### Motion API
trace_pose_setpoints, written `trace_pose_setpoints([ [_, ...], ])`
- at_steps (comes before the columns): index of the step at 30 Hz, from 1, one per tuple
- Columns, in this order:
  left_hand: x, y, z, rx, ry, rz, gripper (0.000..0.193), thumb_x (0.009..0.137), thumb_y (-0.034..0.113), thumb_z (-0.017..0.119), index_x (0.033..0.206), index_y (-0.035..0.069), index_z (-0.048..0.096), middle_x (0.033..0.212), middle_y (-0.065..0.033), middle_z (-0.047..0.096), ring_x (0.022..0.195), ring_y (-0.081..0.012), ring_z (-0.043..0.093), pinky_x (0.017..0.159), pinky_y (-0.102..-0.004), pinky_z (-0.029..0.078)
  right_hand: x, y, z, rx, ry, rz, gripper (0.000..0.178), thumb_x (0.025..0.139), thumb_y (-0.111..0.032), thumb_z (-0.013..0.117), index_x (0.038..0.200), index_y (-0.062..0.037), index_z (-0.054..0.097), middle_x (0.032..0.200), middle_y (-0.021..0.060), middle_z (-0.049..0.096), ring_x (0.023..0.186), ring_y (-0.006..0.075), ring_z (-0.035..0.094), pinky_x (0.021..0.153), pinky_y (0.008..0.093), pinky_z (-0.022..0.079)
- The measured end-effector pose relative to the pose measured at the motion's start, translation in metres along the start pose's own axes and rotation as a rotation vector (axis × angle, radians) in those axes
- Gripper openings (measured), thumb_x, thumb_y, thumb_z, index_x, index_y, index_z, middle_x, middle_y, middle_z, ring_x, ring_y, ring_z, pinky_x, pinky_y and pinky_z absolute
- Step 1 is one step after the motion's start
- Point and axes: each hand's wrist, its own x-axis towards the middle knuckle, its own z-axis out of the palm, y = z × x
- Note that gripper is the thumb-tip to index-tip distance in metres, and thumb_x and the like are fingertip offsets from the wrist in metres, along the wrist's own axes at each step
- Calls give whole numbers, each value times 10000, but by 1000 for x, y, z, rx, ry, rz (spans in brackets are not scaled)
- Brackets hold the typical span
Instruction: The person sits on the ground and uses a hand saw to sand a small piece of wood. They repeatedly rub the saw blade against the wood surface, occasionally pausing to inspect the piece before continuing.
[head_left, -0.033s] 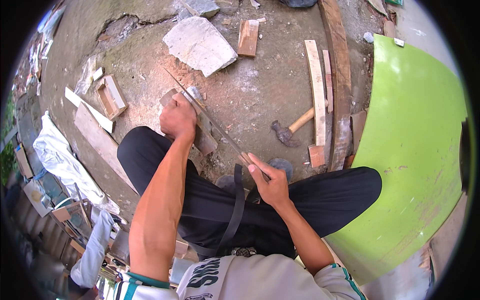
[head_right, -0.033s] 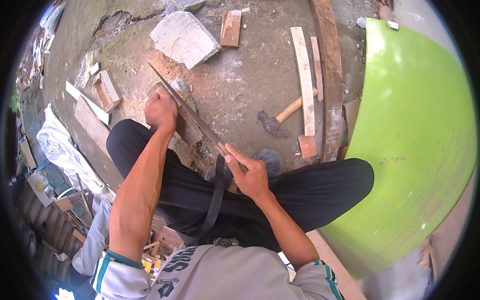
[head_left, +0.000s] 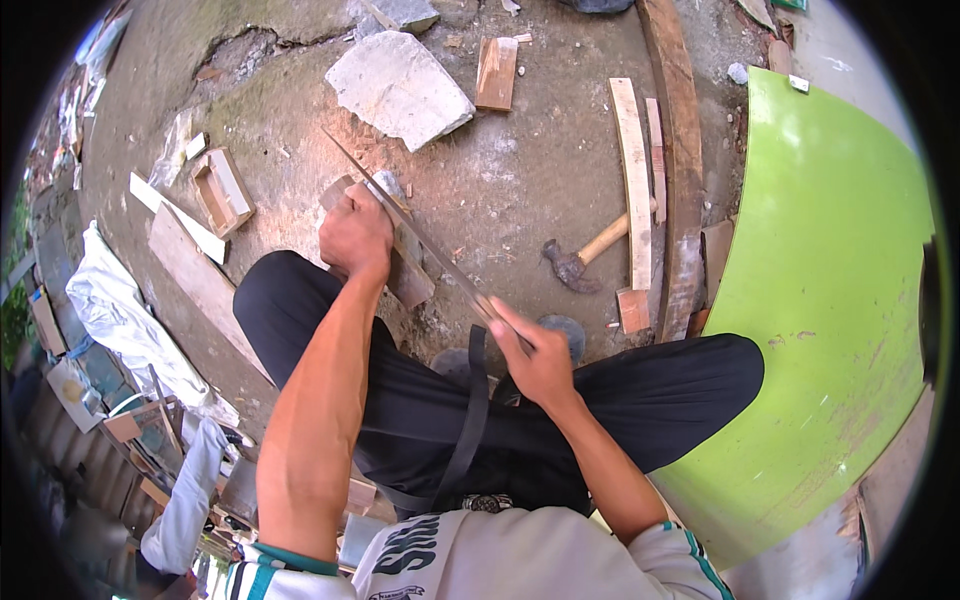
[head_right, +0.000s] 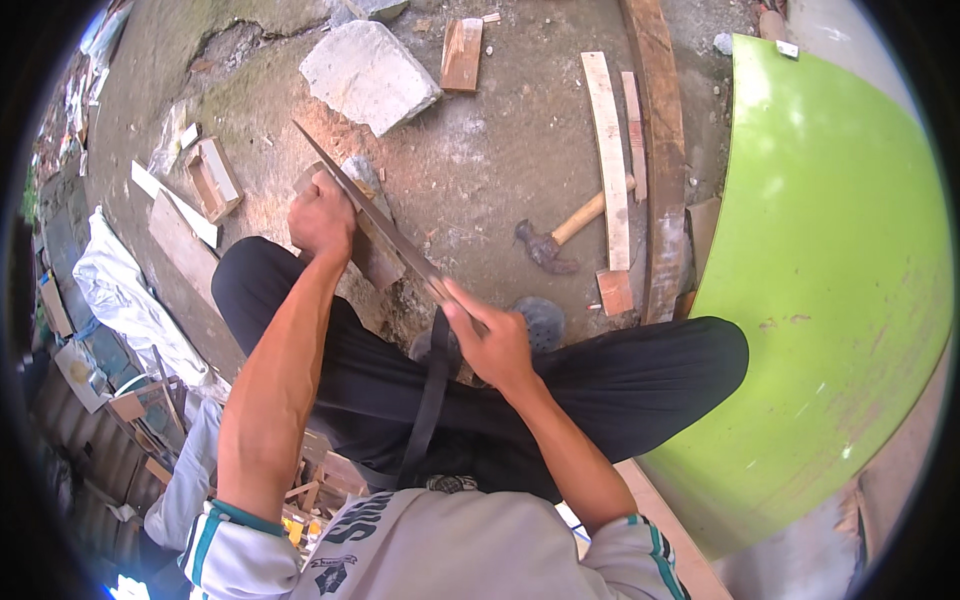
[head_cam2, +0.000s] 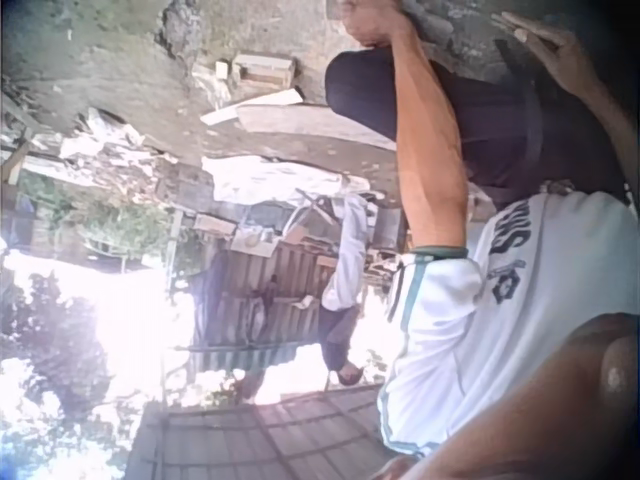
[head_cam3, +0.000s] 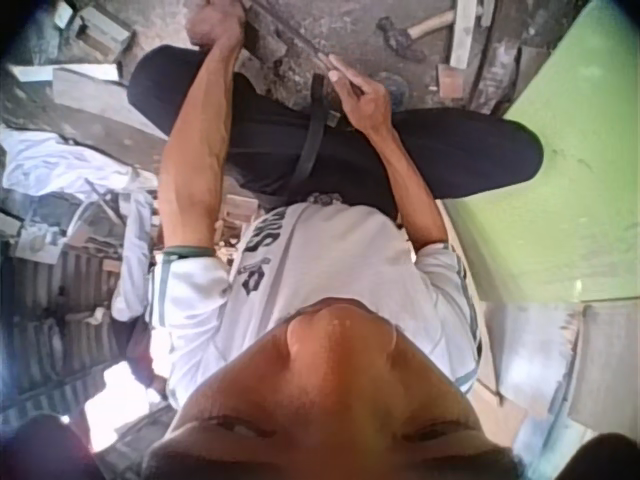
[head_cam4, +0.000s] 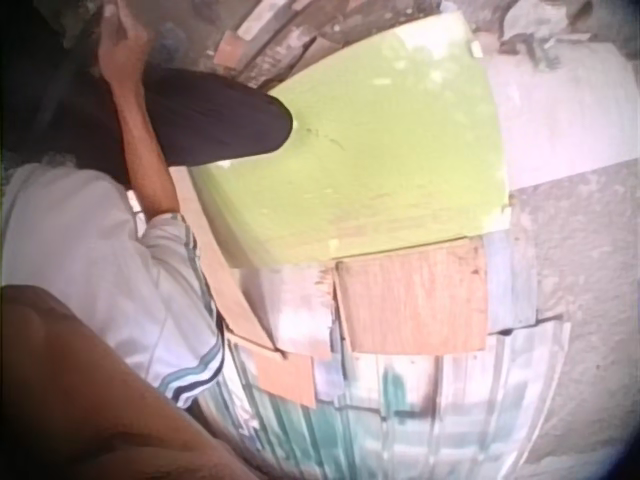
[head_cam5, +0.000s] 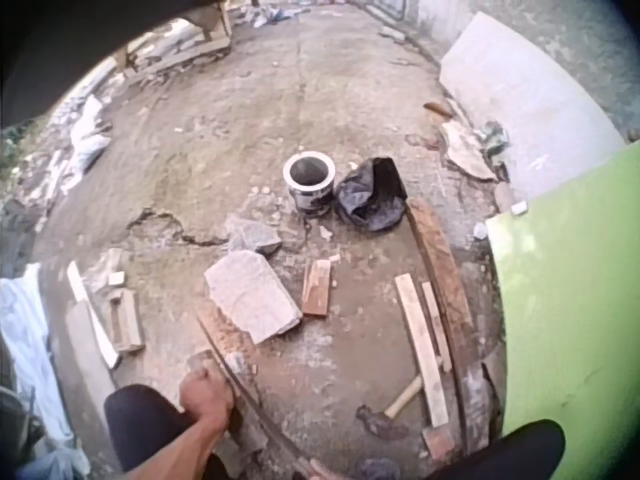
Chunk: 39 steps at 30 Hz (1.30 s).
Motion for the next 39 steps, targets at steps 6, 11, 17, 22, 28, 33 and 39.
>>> trace_pose_setpoints([
  [6,4,3,6,5,-9,-19,550,955,442,389,976,53,777,962,-265,721,926,-465,689,847,-533,525,65,-10,18,-72,-44,-41,311,988,-233,684,1256,-83,723,1081,196,753,978,246,760,823,309,568],
  [11,-2,-5,-1,-56,7,41,589,945,496,414,982,25,767,959,-279,708,925,-473,677,862,-527,509,13,2,3,-21,12,-39,318,982,-242,692,1254,-81,721,1066,209,750,947,254,765,793,318,572],
  [17,0,1,4,-46,0,-31,523,948,444,413,944,65,774,915,-232,728,882,-455,692,837,-523,524,68,-24,42,-119,10,-69,336,989,-275,675,1267,-90,711,974,254,726,858,268,769,718,335,561],
  [22,-3,-4,2,3,13,0,518,950,439,422,927,62,776,906,-231,728,868,-451,699,817,-529,531,14,-5,4,32,38,-42,342,989,-259,674,1262,-54,704,1048,236,735,924,303,762,780,336,570],
  [28,-4,7,1,-65,-15,-28,552,946,484,423,960,57,774,900,-266,714,874,-473,686,828,-526,520,75,-19,29,-57,4,-111,345,992,-229,679,1285,-47,694,1129,217,733,999,265,754,817,320,569],
  [33,2,-1,2,-63,31,3,543,955,454,422,916,44,776,905,-246,725,867,-459,695,814,-528,530,6,-9,-3,-57,-13,6,361,998,-249,670,1290,-38,685,1127,229,728,1008,260,751,832,318,560],
  [39,-3,10,-2,-85,-48,-11,558,944,471,420,957,44,779,936,-265,722,914,-469,689,850,-527,523,77,-35,22,-122,-73,-60,382,1013,-239,656,1337,-36,657,1101,218,749,962,124,704,811,296,536],
])
